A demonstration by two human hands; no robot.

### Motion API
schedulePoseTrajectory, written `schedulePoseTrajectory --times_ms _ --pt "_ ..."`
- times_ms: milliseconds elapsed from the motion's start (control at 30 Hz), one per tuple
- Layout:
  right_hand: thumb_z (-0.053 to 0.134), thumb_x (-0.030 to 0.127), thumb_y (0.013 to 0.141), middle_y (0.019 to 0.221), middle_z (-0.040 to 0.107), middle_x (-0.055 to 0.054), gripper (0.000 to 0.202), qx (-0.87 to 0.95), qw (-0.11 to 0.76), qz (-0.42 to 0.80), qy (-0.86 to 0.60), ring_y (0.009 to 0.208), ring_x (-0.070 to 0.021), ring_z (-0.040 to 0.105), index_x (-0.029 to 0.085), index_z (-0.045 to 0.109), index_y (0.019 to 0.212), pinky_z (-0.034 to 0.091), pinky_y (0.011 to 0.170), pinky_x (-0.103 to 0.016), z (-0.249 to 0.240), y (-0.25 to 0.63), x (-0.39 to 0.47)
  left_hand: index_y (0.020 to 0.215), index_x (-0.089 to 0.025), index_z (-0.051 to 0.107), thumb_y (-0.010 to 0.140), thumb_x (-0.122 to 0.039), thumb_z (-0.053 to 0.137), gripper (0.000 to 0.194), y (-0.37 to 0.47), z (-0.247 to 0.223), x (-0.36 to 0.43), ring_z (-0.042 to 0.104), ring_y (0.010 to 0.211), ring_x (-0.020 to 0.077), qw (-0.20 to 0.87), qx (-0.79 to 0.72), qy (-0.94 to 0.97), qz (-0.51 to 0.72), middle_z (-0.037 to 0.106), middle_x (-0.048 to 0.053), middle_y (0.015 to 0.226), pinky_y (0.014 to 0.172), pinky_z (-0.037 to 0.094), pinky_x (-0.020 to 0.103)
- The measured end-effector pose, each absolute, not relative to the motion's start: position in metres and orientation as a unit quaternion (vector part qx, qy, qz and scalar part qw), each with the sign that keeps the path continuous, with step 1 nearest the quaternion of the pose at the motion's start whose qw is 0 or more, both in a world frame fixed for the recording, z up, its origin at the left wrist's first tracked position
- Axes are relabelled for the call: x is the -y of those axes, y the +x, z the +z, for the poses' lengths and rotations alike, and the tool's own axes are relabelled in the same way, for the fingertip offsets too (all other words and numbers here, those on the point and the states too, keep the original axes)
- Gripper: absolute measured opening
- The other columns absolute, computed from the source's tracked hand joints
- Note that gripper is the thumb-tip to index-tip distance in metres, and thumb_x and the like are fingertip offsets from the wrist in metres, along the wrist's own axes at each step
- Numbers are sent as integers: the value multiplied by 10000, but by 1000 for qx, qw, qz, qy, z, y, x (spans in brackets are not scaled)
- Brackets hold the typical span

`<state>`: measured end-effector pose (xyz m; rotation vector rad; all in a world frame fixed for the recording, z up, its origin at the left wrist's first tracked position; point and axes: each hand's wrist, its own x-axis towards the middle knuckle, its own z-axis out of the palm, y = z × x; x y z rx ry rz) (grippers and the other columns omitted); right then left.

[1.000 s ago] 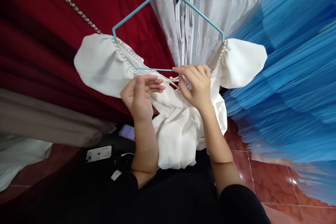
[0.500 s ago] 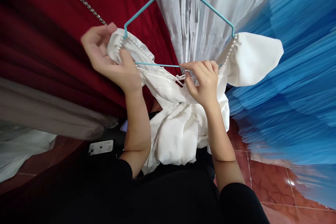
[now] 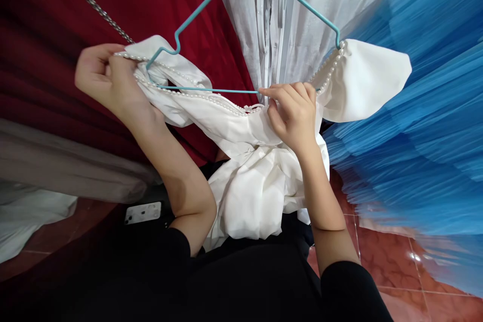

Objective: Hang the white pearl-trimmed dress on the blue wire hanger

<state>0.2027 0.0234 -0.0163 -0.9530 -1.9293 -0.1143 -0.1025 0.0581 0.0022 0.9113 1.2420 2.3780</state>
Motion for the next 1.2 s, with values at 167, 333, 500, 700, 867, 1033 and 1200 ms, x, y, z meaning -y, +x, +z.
schedulePoseTrajectory --times_ms 167,333,500,700,867,1033,1200 --pt "511 200 999 1105 784 1 289 782 478 -38 -399 971 -198 662 305 743 1137 428 1032 -464 -20 201 -29 847 -164 700 837 67 617 246 -99 -39 -49 691 801 122 48 -414 322 850 720 -55 791 814 579 281" --pt "486 189 1003 1088 781 7 326 789 483 -30 -379 955 -189 671 311 750 1150 435 1023 -460 -22 200 -31 875 -212 655 850 -2 574 226 -94 -62 -42 706 849 126 10 -434 270 860 716 -66 827 864 586 304" --pt "506 171 1002 1068 783 17 319 782 510 -36 -357 937 -172 673 315 751 1145 425 990 -435 -23 200 -28 916 -199 693 864 -38 677 170 -83 -52 -32 713 864 129 32 -395 370 840 726 -52 869 894 579 311" --pt "503 185 994 1128 775 13 337 785 502 -20 -361 994 -178 676 314 736 1201 415 999 -423 -24 183 -27 868 -196 830 778 -142 809 107 -53 -52 -15 735 961 189 163 -428 560 690 766 45 962 890 582 291" --pt "517 172 990 1124 782 13 313 781 514 -35 -354 1000 -174 686 299 730 1182 417 979 -408 -23 182 -25 926 -175 835 876 -324 828 157 -12 -43 -16 769 978 217 250 -356 531 727 797 73 965 954 602 327" --pt "511 189 1011 1164 775 20 306 790 510 -24 -339 1025 -177 693 311 705 1213 448 1003 -433 -18 187 -21 1066 -208 784 944 -439 793 262 11 -45 -23 757 996 194 275 -277 522 758 766 53 1043 922 593 283" --pt "580 266 989 1296 705 -19 319 755 549 -77 -351 1257 -250 630 349 674 1283 461 1135 -532 -15 203 -12 1057 -226 733 1006 -424 725 204 16 -47 -25 704 904 132 242 -247 527 777 708 15 996 819 553 207"
